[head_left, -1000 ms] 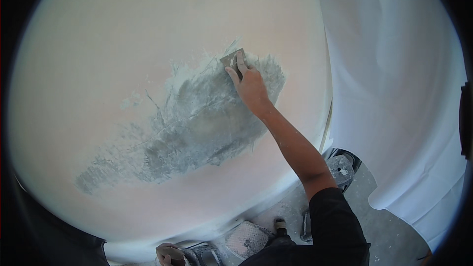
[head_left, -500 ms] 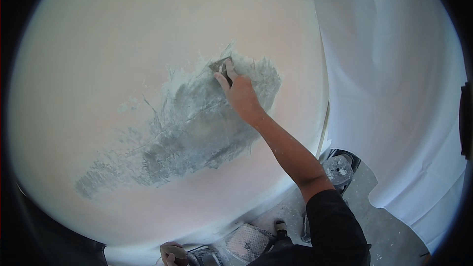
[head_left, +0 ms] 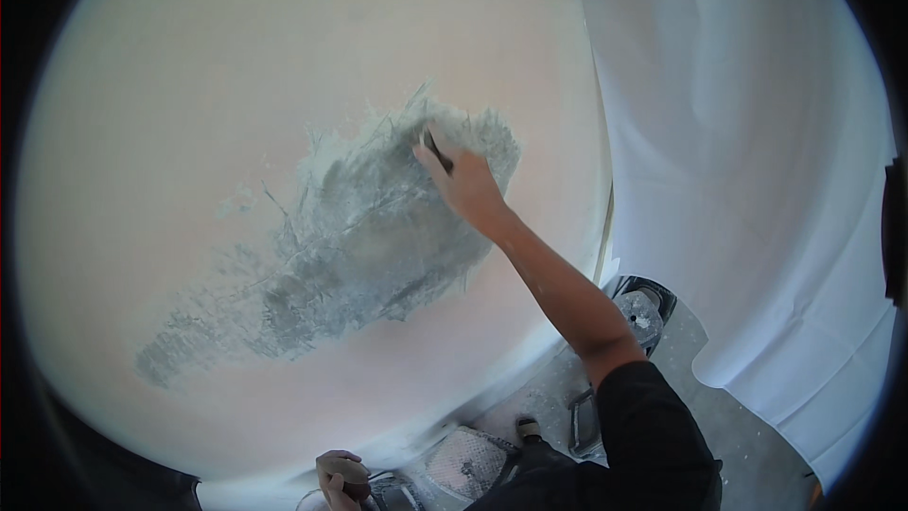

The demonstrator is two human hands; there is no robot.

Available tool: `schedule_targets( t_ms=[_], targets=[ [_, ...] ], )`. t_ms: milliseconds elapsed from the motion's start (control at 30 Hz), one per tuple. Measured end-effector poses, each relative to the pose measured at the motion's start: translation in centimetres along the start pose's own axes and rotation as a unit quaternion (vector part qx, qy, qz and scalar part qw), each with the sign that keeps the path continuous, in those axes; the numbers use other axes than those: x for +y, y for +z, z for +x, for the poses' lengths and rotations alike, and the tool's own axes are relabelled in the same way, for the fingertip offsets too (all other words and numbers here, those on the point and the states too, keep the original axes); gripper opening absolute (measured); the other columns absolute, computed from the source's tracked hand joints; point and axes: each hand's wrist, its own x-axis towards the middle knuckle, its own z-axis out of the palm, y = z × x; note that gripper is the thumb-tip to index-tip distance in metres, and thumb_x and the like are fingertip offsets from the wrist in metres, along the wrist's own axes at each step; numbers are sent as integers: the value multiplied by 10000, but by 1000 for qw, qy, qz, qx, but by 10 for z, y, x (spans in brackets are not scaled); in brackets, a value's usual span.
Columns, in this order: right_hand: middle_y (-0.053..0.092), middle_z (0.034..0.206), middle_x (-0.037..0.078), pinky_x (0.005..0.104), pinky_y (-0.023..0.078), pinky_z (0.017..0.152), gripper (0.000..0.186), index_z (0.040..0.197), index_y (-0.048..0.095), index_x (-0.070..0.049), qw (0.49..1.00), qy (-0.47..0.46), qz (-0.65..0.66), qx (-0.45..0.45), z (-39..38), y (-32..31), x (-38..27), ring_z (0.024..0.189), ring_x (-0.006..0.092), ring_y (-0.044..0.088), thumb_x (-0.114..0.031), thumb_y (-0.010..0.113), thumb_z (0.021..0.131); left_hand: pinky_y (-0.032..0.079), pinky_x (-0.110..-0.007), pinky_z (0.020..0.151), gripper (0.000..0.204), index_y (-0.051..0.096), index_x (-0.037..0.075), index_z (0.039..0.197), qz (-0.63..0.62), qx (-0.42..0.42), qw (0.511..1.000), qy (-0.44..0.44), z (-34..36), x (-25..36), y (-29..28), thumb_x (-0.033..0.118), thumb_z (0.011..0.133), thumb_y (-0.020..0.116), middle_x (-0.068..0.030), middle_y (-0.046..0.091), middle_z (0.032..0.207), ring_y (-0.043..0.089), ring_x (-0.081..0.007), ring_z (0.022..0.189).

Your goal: Scraping and smoothing a damaged section of a wall using a putty knife.

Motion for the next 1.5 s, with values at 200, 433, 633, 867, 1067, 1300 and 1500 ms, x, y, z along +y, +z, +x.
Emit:
schedule_targets(
  t_ms=[200, 433, 633, 867, 1067, 1300, 1500],
  targets=[
    [720, 1153, 197, 310, 517, 934, 728, 1527, 395, -72, 978, 108, 36, -177, -168, -13, 68, 1068, 201, 689, -337, 725, 934, 342, -209, 444, 720, 474, -13, 1248, -82, -43, 995, -44, 32, -38, 32, 632, 942, 567, -79, 571, 780, 425, -101, 503],
    [713, 1031, 257, 352, 530, 872, 857, 1517, 398, -24, 884, 238, 96, -392, -277, -10, 108, 937, 236, 689, -468, 753, 875, 291, -230, 366, 287, 586, 16, 1070, -60, -13, 972, -226, 59, -54, 92, -28, 786, 577, 24, 410, 628, 395, -69, 427],
    [683, 1168, 278, 361, 511, 922, 869, 1522, 389, -26, 862, 208, 131, -444, -259, -25, 143, 1019, 280, 687, -444, 766, 860, 309, -225, 386, 248, 598, -18, 1172, -39, -102, 933, -342, 98, -79, 169, 99, 956, 639, -93, 659, 843, 478, -67, 467],
    [653, 1235, 290, 366, 514, 942, 834, 1535, 364, -36, 908, 166, 142, -356, -234, -48, 185, 1071, 295, 685, -348, 779, 881, 440, -220, 499, 325, 633, -4, 1133, 46, -123, 961, -245, 151, -100, 248, 136, 872, 768, -71, 686, 864, 593, -78, 625],
    [696, 919, 141, 318, 538, 695, 738, 1538, 388, -64, 881, 236, 172, -373, -206, -65, 216, 718, 161, 642, -325, 726, 937, 503, -243, 591, 276, 642, -1, 1043, 50, -120, 981, -145, 184, -99, 278, 61, 821, 794, -76, 697, 850, 651, -109, 705],
    [526, 642, -43, 250, 397, 529, 261, 1172, 615, -30, 775, 202, 305, -516, -180, -55, 245, 570, 56, 488, -242, 612, 1020, 530, -262, 678, 226, 640, 4, 948, 72, -70, 995, -18, 215, -70, 263, -31, 785, 792, -56, 687, 817, 672, -121, 767],
    [469, 656, -46, 251, 391, 540, 245, 1182, 609, -11, 676, 277, 430, -531, -168, -45, 231, 569, 52, 436, -209, 543, 1054, 529, -267, 736, 198, 657, 10, 922, 72, -49, 995, 49, 230, -44, 247, -37, 789, 797, -50, 700, 825, 676, -117, 802]
  ],
)
